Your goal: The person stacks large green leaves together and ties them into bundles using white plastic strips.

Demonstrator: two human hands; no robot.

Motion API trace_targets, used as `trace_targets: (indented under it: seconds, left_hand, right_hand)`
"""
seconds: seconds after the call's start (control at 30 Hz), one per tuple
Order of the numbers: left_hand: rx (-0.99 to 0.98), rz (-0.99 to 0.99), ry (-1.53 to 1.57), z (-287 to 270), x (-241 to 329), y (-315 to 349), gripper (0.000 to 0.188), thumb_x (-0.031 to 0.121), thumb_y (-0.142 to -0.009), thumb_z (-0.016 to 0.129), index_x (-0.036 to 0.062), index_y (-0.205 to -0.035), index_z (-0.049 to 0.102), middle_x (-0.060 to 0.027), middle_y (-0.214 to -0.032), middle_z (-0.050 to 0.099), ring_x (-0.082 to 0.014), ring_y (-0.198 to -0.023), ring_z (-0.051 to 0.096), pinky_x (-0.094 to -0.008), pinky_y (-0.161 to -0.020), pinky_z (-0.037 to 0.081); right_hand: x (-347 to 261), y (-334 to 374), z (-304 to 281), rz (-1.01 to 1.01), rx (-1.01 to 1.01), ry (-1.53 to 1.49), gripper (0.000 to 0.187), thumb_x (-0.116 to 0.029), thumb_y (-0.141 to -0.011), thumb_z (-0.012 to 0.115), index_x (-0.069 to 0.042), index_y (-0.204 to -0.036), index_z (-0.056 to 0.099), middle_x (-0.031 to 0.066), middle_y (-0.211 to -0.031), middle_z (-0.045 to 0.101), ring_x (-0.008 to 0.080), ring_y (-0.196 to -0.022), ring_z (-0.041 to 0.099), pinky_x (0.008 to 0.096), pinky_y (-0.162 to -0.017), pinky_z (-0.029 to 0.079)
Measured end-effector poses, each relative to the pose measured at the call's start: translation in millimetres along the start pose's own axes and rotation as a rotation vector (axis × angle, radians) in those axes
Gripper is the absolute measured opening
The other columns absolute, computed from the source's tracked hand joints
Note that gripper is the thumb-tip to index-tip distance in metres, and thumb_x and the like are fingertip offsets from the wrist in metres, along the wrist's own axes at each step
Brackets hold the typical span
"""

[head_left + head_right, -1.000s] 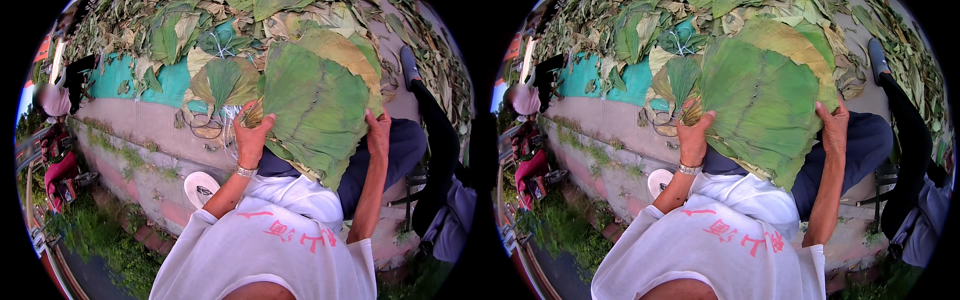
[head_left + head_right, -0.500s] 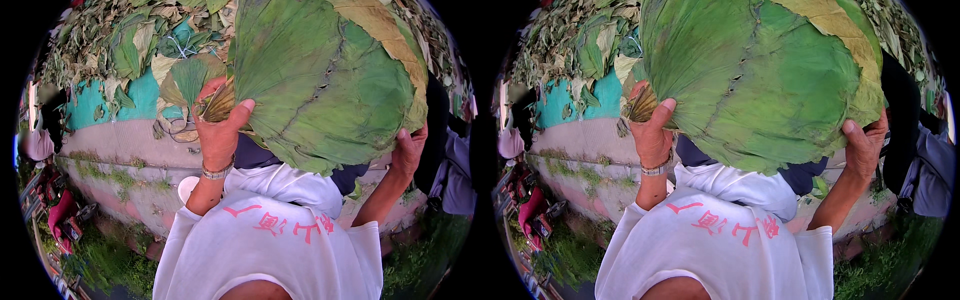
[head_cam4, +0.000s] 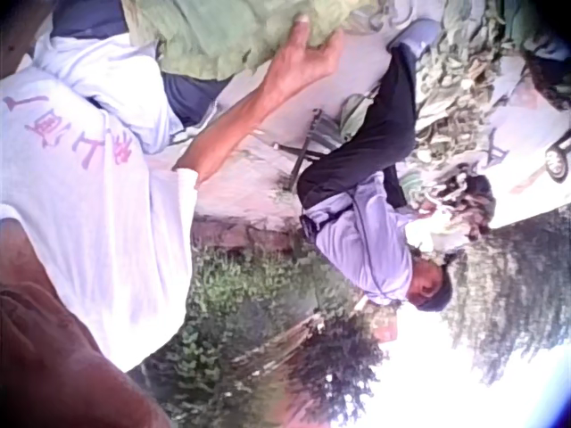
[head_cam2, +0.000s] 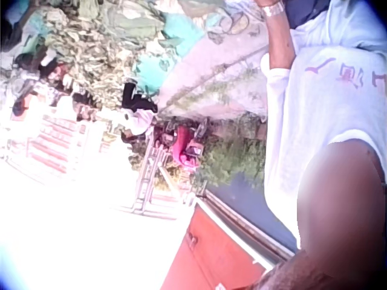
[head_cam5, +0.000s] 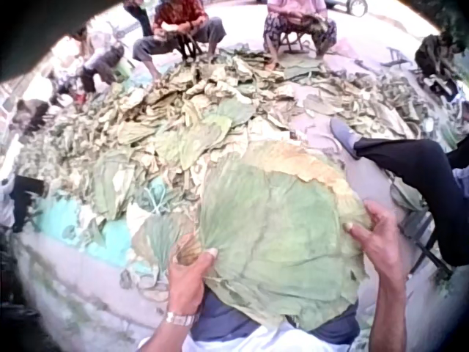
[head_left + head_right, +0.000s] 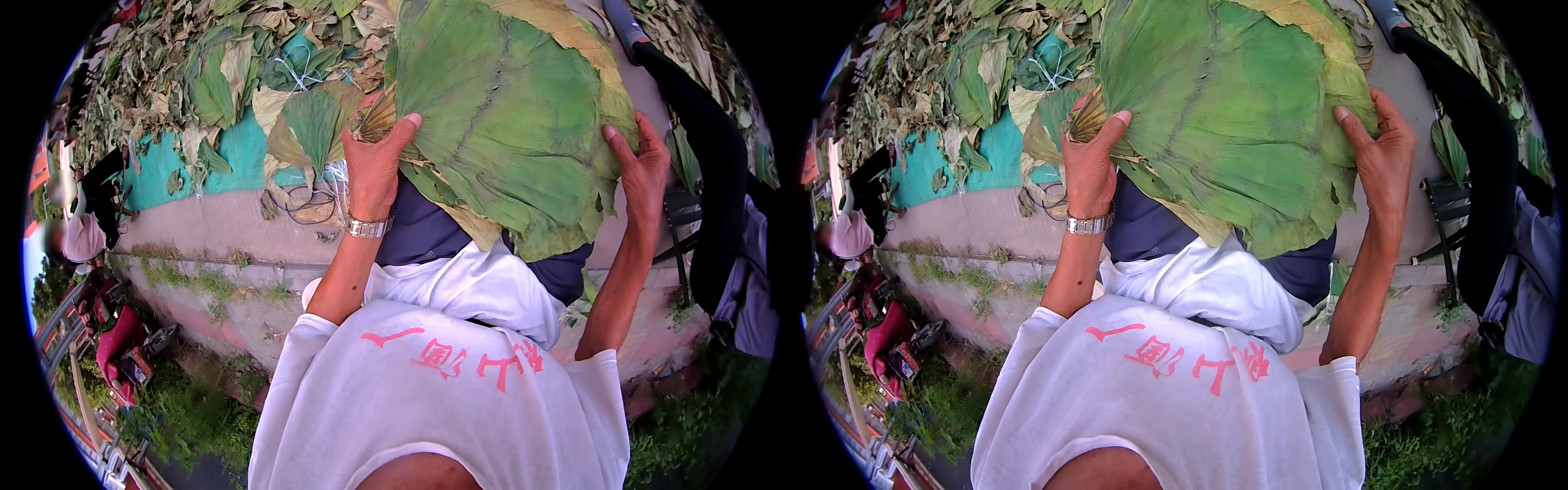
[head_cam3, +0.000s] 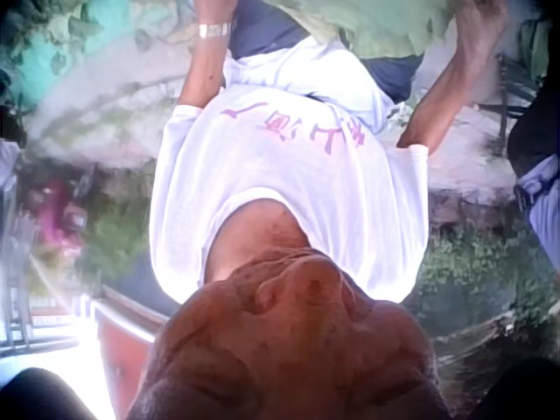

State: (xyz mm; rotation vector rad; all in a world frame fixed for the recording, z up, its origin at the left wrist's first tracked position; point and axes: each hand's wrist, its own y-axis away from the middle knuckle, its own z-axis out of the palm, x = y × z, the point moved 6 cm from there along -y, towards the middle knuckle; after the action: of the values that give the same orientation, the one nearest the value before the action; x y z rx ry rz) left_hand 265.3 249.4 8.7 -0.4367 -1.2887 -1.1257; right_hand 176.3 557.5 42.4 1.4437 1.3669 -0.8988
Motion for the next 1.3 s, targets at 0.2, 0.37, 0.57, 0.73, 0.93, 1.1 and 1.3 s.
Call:
trace_targets:
  seconds: [0.2, 0.37, 0.57, 0.73, 0.93, 1.1, 1.3]
  left_hand:
    - [0.000, 0.028, -0.024, 2.9, 2.5, 1.0, 0.046, -0.004, -0.069, 0.068, -0.0040, -0.111, 0.049, -0.0099, -0.099, 0.059, -0.0149, -0.087, 0.058, -0.0267, -0.079, 0.047]
    - [-0.042, 0.052, -0.051, 12.6, 2.3, -4.2, 0.046, -0.004, -0.069, 0.069, -0.0042, -0.111, 0.049, -0.0103, -0.099, 0.059, -0.0147, -0.086, 0.058, -0.0266, -0.078, 0.048]
    - [-0.038, 0.094, -0.069, 14.8, 8.0, -9.5, 0.043, -0.004, -0.069, 0.070, -0.0034, -0.107, 0.051, -0.0092, -0.094, 0.060, -0.0134, -0.082, 0.058, -0.0253, -0.075, 0.049]
    - [-0.014, 0.096, -0.071, 14.2, 6.6, -8.6, 0.041, -0.001, -0.069, 0.071, -0.0017, -0.105, 0.053, -0.0072, -0.090, 0.061, -0.0108, -0.077, 0.058, -0.0232, -0.071, 0.048]
    - [-0.007, 0.042, -0.089, 18.4, 0.6, -6.1, 0.046, 0.002, -0.067, 0.074, -0.0031, -0.107, 0.051, -0.0088, -0.096, 0.060, -0.0120, -0.085, 0.058, -0.0242, -0.074, 0.048]
    - [-0.015, 0.047, -0.204, 14.2, -1.5, -7.1, 0.044, 0.005, -0.068, 0.073, -0.0037, -0.105, 0.052, -0.0058, -0.090, 0.061, -0.0079, -0.078, 0.056, -0.0220, -0.070, 0.047]
    - [-0.097, -0.104, -0.007, 12.8, -3.2, -8.5, 0.052, 0.007, -0.064, 0.078, -0.0041, -0.109, 0.053, -0.0090, -0.099, 0.061, -0.0108, -0.082, 0.057, -0.0249, -0.072, 0.048]
  right_hand:
    - [-66.1, 35.9, 2.0, -0.499, 0.296, 0.551, 0.046, -0.005, -0.076, 0.065, -0.009, -0.120, 0.052, 0.0109, -0.113, 0.056, 0.0227, -0.105, 0.054, 0.0329, -0.087, 0.044]
    - [-49.3, 46.4, 67.7, -0.619, -0.123, 0.872, 0.049, -0.016, -0.075, 0.066, -0.015, -0.122, 0.051, 0.0095, -0.131, 0.042, 0.0282, -0.123, 0.036, 0.0426, -0.101, 0.029]
    - [-37.6, 40.5, 68.1, -0.568, -0.104, 0.814, 0.052, -0.023, -0.075, 0.065, -0.017, -0.125, 0.049, 0.0095, -0.134, 0.037, 0.0301, -0.126, 0.030, 0.0445, -0.104, 0.022]
    - [-40.1, 37.1, 74.4, -0.558, -0.151, 0.826, 0.054, -0.031, -0.075, 0.065, -0.018, -0.125, 0.048, 0.0095, -0.134, 0.037, 0.0301, -0.127, 0.029, 0.0479, -0.104, 0.020]
    - [-32.2, 31.8, 88.8, -0.538, -0.221, 1.036, 0.062, -0.038, -0.074, 0.065, -0.018, -0.128, 0.045, 0.0086, -0.138, 0.033, 0.0303, -0.129, 0.025, 0.0504, -0.104, 0.016]
    - [-40.9, 28.2, 88.9, -0.576, -0.166, 1.017, 0.063, -0.046, -0.075, 0.061, -0.016, -0.129, 0.044, 0.0089, -0.138, 0.032, 0.0312, -0.131, 0.022, 0.0514, -0.104, 0.014]
    - [-23.6, 20.8, 94.9, -0.585, -0.191, 1.040, 0.066, -0.055, -0.078, 0.053, -0.014, -0.129, 0.044, 0.0105, -0.139, 0.031, 0.0324, -0.131, 0.022, 0.0511, -0.104, 0.013]
